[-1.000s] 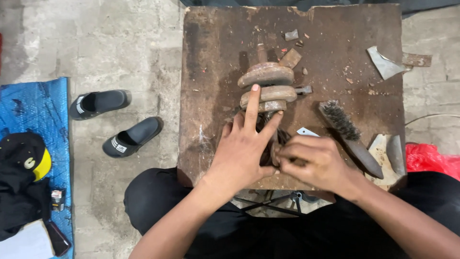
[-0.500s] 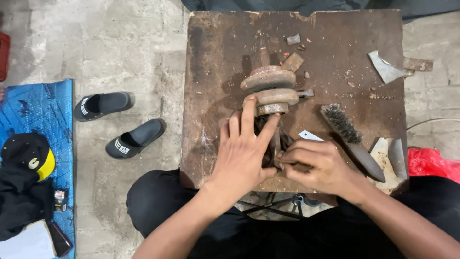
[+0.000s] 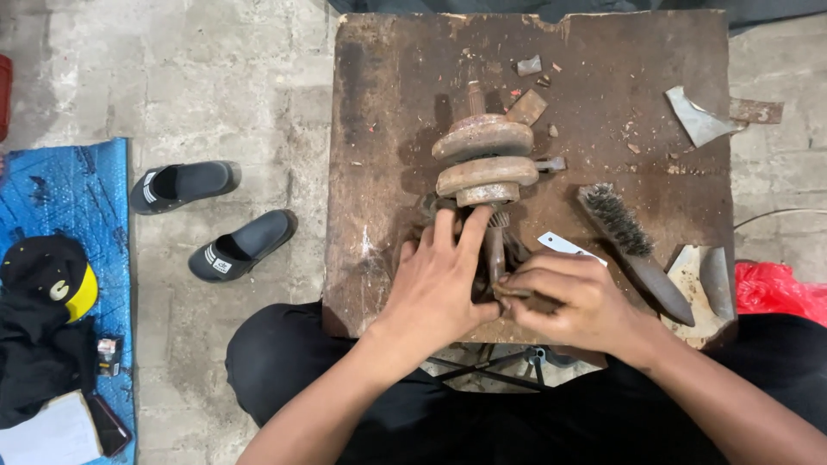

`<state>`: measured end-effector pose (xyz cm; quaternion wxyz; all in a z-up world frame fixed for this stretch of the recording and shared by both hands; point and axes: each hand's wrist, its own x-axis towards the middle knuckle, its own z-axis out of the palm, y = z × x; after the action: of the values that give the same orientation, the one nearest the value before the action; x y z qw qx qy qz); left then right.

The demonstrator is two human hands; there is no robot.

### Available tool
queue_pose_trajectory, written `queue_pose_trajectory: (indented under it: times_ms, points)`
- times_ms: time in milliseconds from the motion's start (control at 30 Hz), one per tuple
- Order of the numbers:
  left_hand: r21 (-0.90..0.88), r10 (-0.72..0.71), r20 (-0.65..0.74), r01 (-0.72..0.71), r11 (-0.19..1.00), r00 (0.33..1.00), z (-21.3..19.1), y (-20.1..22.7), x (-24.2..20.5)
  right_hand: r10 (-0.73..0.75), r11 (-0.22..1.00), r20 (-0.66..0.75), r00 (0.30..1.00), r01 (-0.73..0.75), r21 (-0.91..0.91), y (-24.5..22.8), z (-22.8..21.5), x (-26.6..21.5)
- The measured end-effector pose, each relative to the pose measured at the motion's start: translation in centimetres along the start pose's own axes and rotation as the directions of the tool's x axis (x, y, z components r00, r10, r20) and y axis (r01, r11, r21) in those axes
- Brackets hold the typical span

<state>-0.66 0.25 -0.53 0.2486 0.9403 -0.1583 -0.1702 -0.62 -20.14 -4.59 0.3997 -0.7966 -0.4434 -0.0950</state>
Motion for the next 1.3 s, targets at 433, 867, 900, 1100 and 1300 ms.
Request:
queue_pose_trajectory:
  times_ms: [433, 867, 900, 1100, 1300]
  points:
    - [-0.009, 0.07, 0.184, -0.07, 0.998, 0.98, -1.5, 0.1, 0.0, 0.173, 0.979, -0.032, 0.984, -0.169, 0.112, 0.4, 0.1, -0.1]
    - [0.064, 0.155, 0.121, -0.164, 0.984, 0.98, -0.9, -0.4, 0.4, 0.116, 0.993, -0.023, 0.993, -0.115, 0.017, 0.3, 0.3, -0.5]
    - [0.063, 0.156, 0.116, -0.164, 0.984, 0.981, -0.8, -0.5, 0.3, 0.107, 0.994, -0.008, 0.994, -0.106, 0.028, 0.2, 0.7, -0.8]
    - [0.071, 0.163, 0.101, -0.171, 0.983, 0.981, -0.9, -0.4, 0.2, 0.172, 0.984, -0.041, 0.984, -0.169, 0.059, 0.9, 0.2, -0.6]
    - [0.071, 0.158, 0.123, -0.168, 0.983, 0.98, -0.7, -0.6, 0.2, 0.105, 0.994, -0.016, 0.994, -0.105, -0.012, 0.6, 0.4, -0.6]
